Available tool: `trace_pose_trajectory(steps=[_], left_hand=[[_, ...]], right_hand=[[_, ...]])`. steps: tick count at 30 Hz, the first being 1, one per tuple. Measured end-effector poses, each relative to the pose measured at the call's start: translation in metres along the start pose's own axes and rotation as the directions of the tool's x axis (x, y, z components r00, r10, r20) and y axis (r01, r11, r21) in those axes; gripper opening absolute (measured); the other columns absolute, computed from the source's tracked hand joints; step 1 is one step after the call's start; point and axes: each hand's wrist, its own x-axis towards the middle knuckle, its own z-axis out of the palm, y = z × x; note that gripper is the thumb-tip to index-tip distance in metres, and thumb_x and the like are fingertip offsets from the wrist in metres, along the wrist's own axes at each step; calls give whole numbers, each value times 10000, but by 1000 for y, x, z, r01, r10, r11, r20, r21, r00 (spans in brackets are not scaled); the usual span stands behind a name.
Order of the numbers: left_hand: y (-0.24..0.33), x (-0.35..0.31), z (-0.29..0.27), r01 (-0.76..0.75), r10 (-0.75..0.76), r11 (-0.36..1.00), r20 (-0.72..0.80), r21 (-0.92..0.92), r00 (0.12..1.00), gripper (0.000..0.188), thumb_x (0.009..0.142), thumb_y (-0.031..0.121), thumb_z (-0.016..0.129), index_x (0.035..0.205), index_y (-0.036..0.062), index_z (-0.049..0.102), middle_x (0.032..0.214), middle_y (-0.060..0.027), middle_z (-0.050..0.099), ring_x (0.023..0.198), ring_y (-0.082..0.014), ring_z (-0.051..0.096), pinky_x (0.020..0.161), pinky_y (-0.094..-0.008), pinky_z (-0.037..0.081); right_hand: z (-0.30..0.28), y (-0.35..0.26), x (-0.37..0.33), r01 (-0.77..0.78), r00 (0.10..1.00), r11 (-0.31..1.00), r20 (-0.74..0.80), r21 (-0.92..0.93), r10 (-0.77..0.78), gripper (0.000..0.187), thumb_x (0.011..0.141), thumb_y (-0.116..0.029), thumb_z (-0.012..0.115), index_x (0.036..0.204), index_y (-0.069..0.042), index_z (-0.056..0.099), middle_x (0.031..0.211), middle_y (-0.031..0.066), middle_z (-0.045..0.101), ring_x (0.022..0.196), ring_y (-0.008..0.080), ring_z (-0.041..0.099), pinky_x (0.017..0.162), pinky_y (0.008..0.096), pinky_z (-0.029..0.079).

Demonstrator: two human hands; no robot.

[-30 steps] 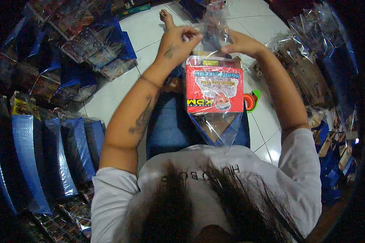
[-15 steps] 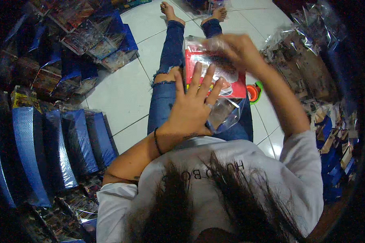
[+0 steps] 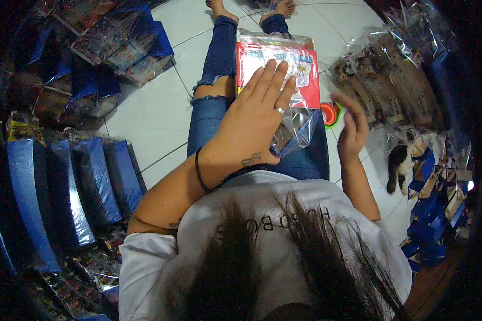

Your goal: The person sits on the floor and repeatedly wraps toy boxes in clear plastic bags, seals them with a tape gun, and places the finished packages aside. The person handles multiple toy boxes, including a wooden car and a Spider-Man themed item, one at a time.

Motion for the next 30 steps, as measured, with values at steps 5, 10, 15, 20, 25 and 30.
trace_pose_trajectory(steps=[5,10,15,20,25,30], left_hand=[[5,-3,5,8,-22,991,-100,-130,995,1195,448,326,867,1407,-75,277,1487,-262,249,1396,-413,221,1151,-474,215],[-3,-2,11,-26,3,992,-185,-124,983,1124,494,331,843,1385,-93,304,1461,-274,293,1386,-411,251,1140,-475,238],[-9,1,16,-61,23,989,-266,-135,964,1078,512,320,827,1374,-93,328,1443,-275,323,1369,-415,282,1140,-470,241],[-11,-1,17,-55,65,997,-249,47,966,1099,546,541,763,1320,-140,382,1380,-293,394,1324,-410,347,1153,-448,210],[-8,-6,21,-2,25,996,-266,86,964,1121,542,545,767,1342,-127,361,1416,-288,356,1331,-417,336,1143,-458,226],[-10,-6,21,1,-20,997,-249,-75,968,1018,596,402,768,1385,-76,339,1458,-255,312,1376,-406,273,1143,-472,222]], right_hand=[[-78,224,-42,-818,480,67,-615,-571,625,1094,557,-724,730,1196,137,512,1153,313,584,1063,412,599,921,437,479],[-104,257,-53,-853,354,433,-286,293,891,755,731,-513,735,1217,28,533,1164,182,611,1002,343,639,789,512,525],[-41,35,75,-266,775,738,-317,620,546,580,798,-251,673,1332,-117,490,1287,101,558,1168,307,545,949,468,474],[66,-104,171,646,736,721,459,-253,-498,470,730,-139,651,1179,-20,581,1158,149,592,1069,274,583,883,385,482],[156,-191,203,769,47,639,998,-10,-41,386,683,-147,669,1032,16,657,946,205,619,901,327,622,789,413,504],[195,-233,228,757,-125,601,845,-258,521,355,711,-105,634,1048,3,661,949,199,608,892,337,614,758,425,495]])
